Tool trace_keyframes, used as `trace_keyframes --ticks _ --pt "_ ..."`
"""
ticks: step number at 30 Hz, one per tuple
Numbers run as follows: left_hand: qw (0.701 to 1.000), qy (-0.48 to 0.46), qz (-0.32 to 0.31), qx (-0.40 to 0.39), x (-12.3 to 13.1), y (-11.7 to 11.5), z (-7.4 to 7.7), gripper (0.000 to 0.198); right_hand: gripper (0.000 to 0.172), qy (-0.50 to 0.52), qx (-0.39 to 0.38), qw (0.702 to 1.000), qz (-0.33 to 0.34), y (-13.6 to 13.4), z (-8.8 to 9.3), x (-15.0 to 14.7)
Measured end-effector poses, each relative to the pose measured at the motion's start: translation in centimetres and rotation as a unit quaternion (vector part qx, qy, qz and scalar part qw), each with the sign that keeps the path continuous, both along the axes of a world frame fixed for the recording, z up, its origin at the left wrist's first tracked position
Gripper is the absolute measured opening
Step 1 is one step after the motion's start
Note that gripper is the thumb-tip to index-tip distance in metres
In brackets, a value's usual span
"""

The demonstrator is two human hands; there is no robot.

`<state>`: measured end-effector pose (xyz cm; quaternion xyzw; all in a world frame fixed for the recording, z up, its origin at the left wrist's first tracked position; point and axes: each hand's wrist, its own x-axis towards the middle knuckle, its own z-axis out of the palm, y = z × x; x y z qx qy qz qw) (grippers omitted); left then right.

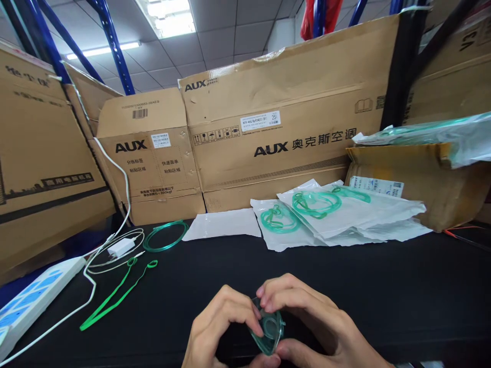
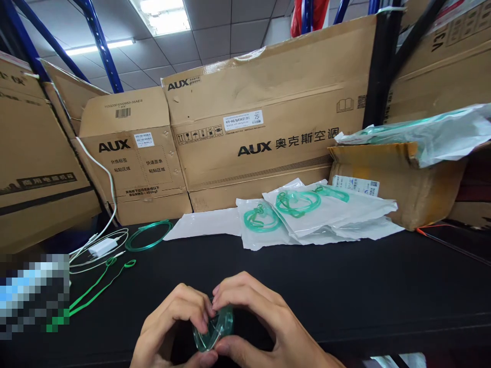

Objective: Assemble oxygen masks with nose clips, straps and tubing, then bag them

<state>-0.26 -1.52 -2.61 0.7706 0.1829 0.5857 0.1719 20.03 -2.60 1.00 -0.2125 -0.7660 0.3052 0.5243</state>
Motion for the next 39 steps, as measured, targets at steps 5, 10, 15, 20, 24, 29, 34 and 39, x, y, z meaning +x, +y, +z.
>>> trace_keyframes --ticks 5,10,15,20,24,29,34,39 --pt "1.000 -0.003 0.023 0.019 0.1 -0.3 0.2 0.019 0.036 -0.014 0.017 1.000 0.003 -0.2 -0.1 0.3" --pt "0.997 -0.021 0.057 0.050 0.2 -0.5 0.1 0.014 0.029 -0.032 0.018 0.999 -0.003 -0.4 0.3 0.2" --pt "0.992 -0.001 0.080 0.100 0.0 -0.4 -0.2 0.012 0.021 -0.046 0.029 0.998 0.014 -0.1 0.2 0.1" --pt "0.986 0.036 0.112 0.121 -0.2 -0.6 -0.1 0.025 0.022 -0.046 0.036 0.998 0.039 -0.1 -0.5 0.1" --pt "0.982 0.041 0.115 0.147 -0.1 -0.6 0.3 0.019 0.022 -0.053 0.037 0.997 0.034 -0.1 -0.7 0.1" --pt "0.979 0.049 0.104 0.168 -0.2 -0.4 0.4 0.021 0.016 -0.083 0.031 0.995 0.040 -0.1 -0.5 0.2" --pt "0.976 0.058 0.117 0.177 -0.2 -0.6 0.5 0.026 0.013 -0.112 -0.010 0.993 0.032 -0.1 -0.2 0.2" --pt "0.971 0.065 0.136 0.183 -0.1 -0.9 0.7 0.028 0.014 -0.124 -0.022 0.992 0.029 -0.3 0.3 0.2"
